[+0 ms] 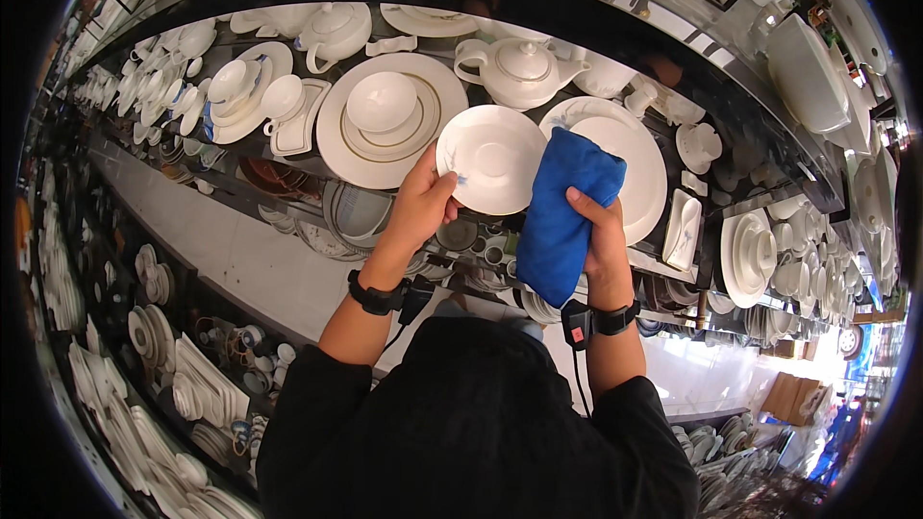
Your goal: The person wipes various white ceramic dishes, including plates, bowls, and a teapot, using a blue cloth. They handle the items one by one, wiping them thoroughly before placing them back on the metal shelves.
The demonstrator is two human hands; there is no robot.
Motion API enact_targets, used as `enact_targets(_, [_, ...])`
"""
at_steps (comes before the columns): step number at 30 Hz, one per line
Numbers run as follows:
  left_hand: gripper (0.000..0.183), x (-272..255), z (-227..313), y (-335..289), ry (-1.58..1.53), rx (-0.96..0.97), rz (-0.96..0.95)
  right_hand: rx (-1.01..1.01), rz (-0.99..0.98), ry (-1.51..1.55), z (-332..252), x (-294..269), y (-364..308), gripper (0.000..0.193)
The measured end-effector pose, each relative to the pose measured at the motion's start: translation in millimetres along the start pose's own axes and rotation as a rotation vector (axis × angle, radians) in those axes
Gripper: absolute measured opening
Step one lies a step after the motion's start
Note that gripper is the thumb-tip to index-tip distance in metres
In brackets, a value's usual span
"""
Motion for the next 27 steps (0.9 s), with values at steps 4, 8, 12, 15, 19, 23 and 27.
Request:
enact_targets(4, [0.048,-1.0,0.5,0.1,0.094,-0.024,0.026,0.020,0.017,0.035,3.5,-4.1,1.2,0.045])
enact_targets(8, [0.047,-3.0,0.6,-1.3,0.113,-0.100,0.081,0.020,0.026,0.022,5.8,-3.6,1.5,0.044])
enact_targets(12, [0.048,-7.4,-6.5,-2.5,0.079,-0.141,0.085,0.035,0.022,0.017,9.3,-2.9,3.8,0.043])
enact_targets(15, [0.049,-7.7,-4.9,-5.5,0.071,-0.171,0.139,0.044,0.030,0.029,5.4,-3.0,0.2,0.043])
enact_targets(19, [0.046,-13.1,7.2,-24.2,0.252,-0.047,0.318,-0.010,0.078,0.048,-1.9,-19.9,-13.2,0.043])
enact_targets(23, [0.015,25.5,13.7,-51.9,0.391,0.204,0.227,-0.073,0.242,0.021,-25.3,-79.3,-45.0,0.038])
enact_targets(27, [0.028,102.1,-19.4,-37.7,0.179,-0.088,-0.298,-0.126,0.412,-0.107,-55.5,-134.0,-69.0,0.035])
Point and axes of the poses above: each hand's wrist, its own y-axis towards the middle knuckle, its own x-axis out of the palm, z = x × y, the point moved 6 cm from there along y, towards the middle knuckle, and after that the axes turned 15 degrees about -z, right-handed, at the moved point
